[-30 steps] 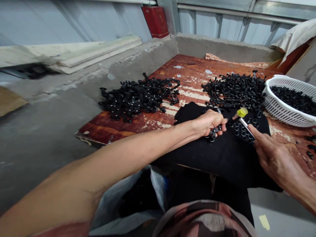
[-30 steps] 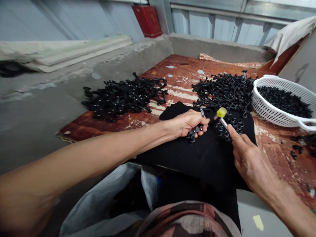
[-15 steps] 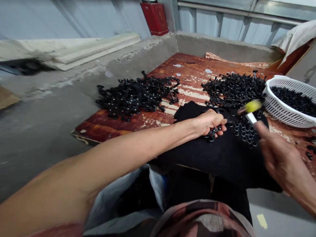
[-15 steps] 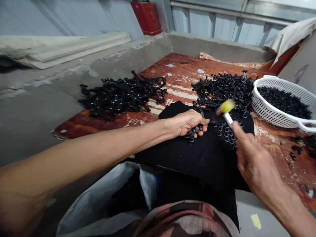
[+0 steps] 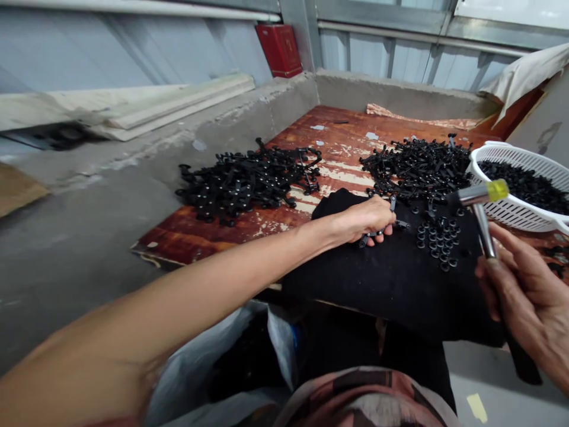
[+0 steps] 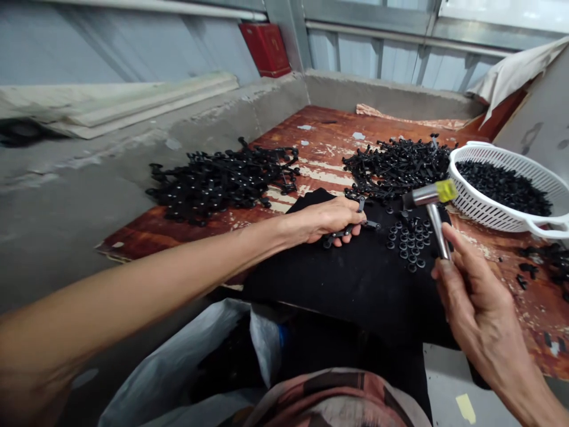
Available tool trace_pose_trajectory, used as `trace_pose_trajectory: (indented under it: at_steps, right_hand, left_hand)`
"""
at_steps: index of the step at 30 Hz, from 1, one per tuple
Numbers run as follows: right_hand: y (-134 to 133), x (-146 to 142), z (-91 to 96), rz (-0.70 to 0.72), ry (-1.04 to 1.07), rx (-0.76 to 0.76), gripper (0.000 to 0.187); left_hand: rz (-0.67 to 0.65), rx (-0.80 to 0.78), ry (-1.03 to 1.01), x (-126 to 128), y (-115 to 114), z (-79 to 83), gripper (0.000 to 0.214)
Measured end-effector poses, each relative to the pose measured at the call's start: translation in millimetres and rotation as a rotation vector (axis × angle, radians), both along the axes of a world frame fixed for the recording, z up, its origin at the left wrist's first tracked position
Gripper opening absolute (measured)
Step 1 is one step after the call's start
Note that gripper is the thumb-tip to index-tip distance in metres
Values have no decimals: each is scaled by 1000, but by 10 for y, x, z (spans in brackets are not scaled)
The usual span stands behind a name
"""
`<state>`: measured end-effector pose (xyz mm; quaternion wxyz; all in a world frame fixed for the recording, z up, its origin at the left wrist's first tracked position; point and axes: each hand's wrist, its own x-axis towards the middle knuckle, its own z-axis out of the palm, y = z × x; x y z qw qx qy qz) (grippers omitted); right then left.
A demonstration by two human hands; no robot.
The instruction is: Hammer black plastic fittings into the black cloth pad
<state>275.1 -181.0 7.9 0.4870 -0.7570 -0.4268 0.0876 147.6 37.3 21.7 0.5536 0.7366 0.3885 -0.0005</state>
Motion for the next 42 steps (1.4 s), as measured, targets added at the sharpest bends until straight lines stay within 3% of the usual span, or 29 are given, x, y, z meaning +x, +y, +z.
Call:
trace_pose_trajectory:
  at_steps: [4,6,11,16,24,34,42]
  right_hand:
    - [-168,-64,-117,-54,263,38,58]
    - [-222,-64,-177,-101,374,28,61]
    - [-250,-25,-241,-118,537,54,65]
    - [-231,24,-297,-118,539,57,70]
    - [-246,27,-318,-131,612,82,71]
    - [-239,36,-326,-112,625,112,64]
    - [-253,55,-333,-102,639,112,63]
  left_hand:
    - [-256,371,19,-44,102,80,7]
    - [-328,523,-1,-20,154,113,13]
    - [-470,665,-2,102,180,150,15]
    - [-494,858,-18,193,119,103,30]
    - [-498,962,12,298,235,-122,23]
    - [-485,884,42,340,223,-25,25]
    - [-506,914,34,375,257,-57,26]
